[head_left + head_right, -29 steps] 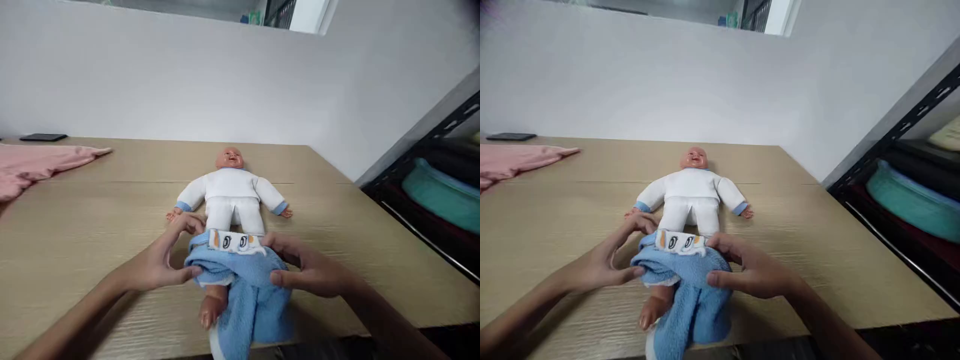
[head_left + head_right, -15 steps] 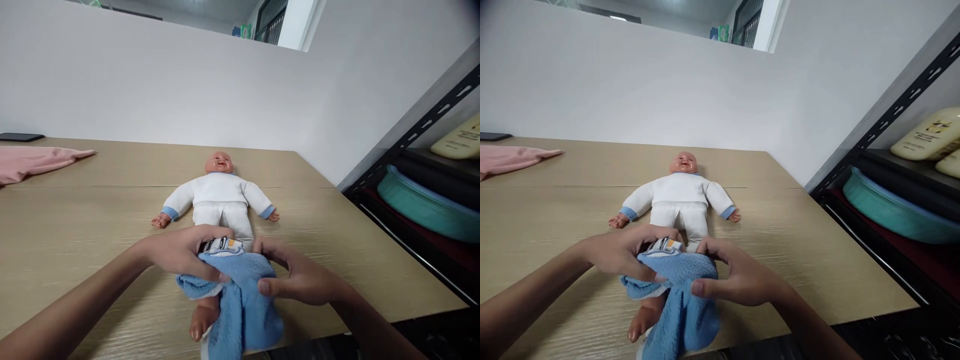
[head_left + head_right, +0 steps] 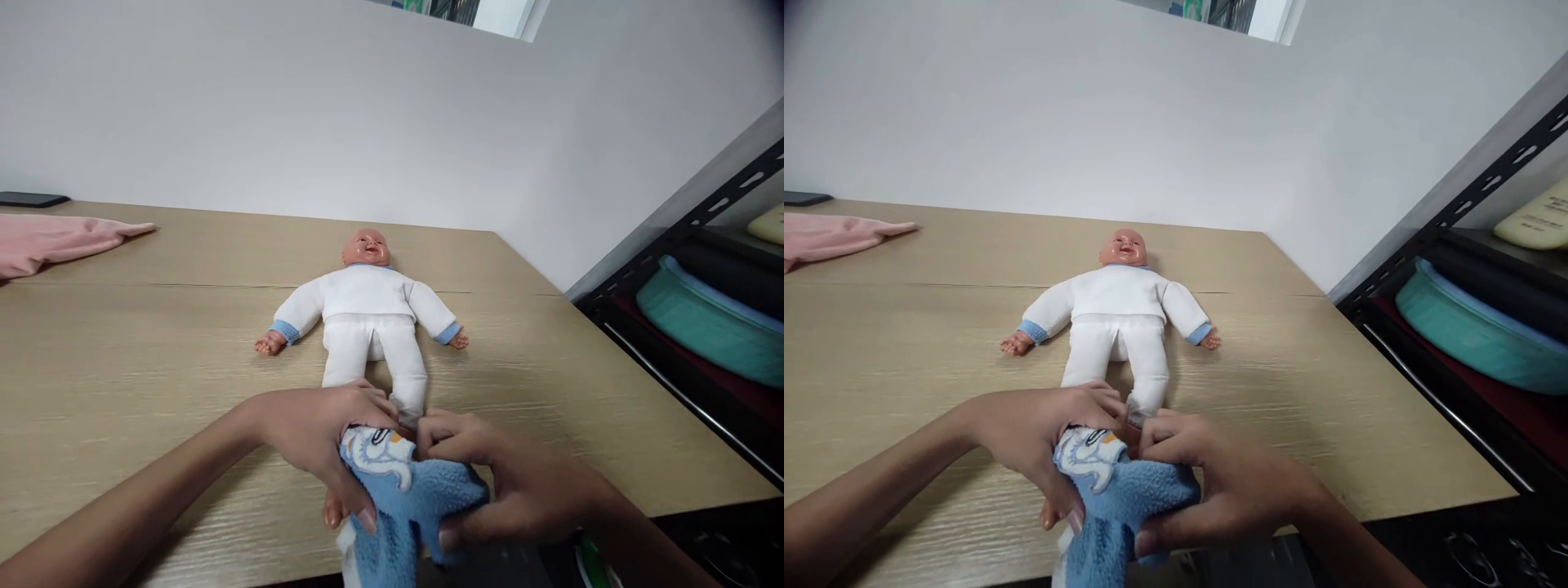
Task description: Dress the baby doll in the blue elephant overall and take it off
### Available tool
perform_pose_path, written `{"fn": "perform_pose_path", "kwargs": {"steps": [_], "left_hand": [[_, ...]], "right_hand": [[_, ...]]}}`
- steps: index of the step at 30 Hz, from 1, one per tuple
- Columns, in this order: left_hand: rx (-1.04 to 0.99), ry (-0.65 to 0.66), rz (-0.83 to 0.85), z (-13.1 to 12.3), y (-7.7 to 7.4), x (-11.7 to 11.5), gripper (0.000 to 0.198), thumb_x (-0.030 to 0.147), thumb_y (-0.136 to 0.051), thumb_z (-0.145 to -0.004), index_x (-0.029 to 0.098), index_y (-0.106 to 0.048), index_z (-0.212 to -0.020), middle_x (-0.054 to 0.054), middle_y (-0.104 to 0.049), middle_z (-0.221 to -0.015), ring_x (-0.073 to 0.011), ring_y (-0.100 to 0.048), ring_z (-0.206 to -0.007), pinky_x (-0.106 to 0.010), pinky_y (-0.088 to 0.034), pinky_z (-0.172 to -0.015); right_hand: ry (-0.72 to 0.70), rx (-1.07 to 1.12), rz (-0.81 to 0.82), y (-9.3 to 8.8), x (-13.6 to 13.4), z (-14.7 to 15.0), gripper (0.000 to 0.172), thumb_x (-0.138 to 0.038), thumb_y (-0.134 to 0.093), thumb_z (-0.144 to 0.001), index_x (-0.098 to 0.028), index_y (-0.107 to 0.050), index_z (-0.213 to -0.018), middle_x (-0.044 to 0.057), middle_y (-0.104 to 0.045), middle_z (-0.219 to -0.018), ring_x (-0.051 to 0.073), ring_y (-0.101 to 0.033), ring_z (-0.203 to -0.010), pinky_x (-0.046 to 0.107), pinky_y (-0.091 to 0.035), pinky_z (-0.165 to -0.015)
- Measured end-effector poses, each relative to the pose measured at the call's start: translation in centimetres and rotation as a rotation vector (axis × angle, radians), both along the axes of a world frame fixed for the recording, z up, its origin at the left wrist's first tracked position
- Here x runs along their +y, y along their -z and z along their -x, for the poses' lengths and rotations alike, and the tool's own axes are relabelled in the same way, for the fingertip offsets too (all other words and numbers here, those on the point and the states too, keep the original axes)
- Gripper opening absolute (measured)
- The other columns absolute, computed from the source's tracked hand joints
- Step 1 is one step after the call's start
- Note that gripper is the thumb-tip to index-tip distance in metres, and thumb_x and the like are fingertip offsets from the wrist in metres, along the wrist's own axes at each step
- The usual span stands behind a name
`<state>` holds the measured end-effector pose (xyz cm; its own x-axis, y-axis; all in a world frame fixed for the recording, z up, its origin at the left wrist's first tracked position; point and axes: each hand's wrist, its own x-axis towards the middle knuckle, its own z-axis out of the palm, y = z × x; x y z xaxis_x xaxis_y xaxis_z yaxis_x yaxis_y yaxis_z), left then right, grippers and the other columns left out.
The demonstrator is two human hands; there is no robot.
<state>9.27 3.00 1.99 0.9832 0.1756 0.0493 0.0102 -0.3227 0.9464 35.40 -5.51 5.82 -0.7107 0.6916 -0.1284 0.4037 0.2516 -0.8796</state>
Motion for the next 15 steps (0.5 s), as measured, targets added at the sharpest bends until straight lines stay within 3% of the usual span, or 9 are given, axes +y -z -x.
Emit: {"fn": "perform_pose_path", "kwargs": {"steps": [3,5,8,9,13,15], "left_hand": [[-0.039,0.029,-0.118,0.6,-0.2,0.2,0.028,0.039,-0.09,-0.088,0.022,-0.068,-0.094,-0.005,-0.075,-0.105,-0.0278,-0.068,-0.107,-0.041,-0.047,-0.11],[-0.04,0.003,-0.148,1.1,-0.1,0.3,0.02,0.033,-0.081,-0.092,0.022,-0.066,-0.098,-0.006,-0.073,-0.104,-0.0264,-0.066,-0.104,-0.039,-0.05,-0.102],[-0.045,-0.078,-0.071,1.7,0.3,0.2,0.018,0.032,-0.074,-0.097,0.021,-0.061,-0.103,-0.005,-0.067,-0.1,-0.0214,-0.063,-0.092,-0.03,-0.051,-0.082],[-0.039,-0.099,-0.017,1.8,0.5,0.1,0.021,0.033,-0.075,-0.098,0.021,-0.061,-0.106,-0.004,-0.067,-0.101,-0.0202,-0.063,-0.09,-0.029,-0.051,-0.078],[-0.022,-0.111,0.069,1.6,0.8,-0.1,0.045,0.037,-0.09,-0.087,0.022,-0.065,-0.122,-0.005,-0.072,-0.111,-0.0231,-0.068,-0.098,-0.03,-0.055,-0.082],[-0.055,-0.067,0.01,1.4,0.4,0.0,0.049,0.041,-0.1,-0.076,0.022,-0.072,-0.112,-0.004,-0.075,-0.106,-0.0259,-0.069,-0.1,-0.035,-0.055,-0.094]], "right_hand": [[0.054,-0.042,0.028,0.1,-1.0,0.2,0.032,-0.051,-0.07,-0.103,-0.025,-0.08,-0.119,0.007,-0.08,-0.115,0.027,-0.074,-0.106,0.037,-0.058,-0.096],[0.11,-0.112,0.045,0.6,-1.8,0.4,0.044,-0.057,-0.069,-0.104,-0.026,-0.075,-0.135,0.009,-0.08,-0.123,0.029,-0.074,-0.11,0.039,-0.06,-0.095],[0.144,-0.134,0.087,1.2,-2.9,1.3,0.075,-0.06,-0.09,-0.087,-0.031,-0.065,-0.151,0.008,-0.078,-0.136,0.032,-0.075,-0.119,0.039,-0.06,-0.099],[0.116,-0.108,0.1,1.3,-3.2,1.8,0.075,-0.056,-0.094,-0.084,-0.032,-0.067,-0.15,0.006,-0.079,-0.135,0.031,-0.075,-0.119,0.038,-0.06,-0.102],[0.001,0.012,0.028,1.4,-3.7,2.8,0.029,-0.039,-0.082,-0.098,-0.028,-0.082,-0.124,0.005,-0.076,-0.14,0.027,-0.07,-0.132,0.038,-0.048,-0.122],[0.048,0.052,-0.037,1.5,-3.7,2.5,0.022,-0.037,-0.078,-0.1,-0.026,-0.083,-0.119,0.008,-0.073,-0.142,0.028,-0.065,-0.136,0.038,-0.048,-0.121]]}}
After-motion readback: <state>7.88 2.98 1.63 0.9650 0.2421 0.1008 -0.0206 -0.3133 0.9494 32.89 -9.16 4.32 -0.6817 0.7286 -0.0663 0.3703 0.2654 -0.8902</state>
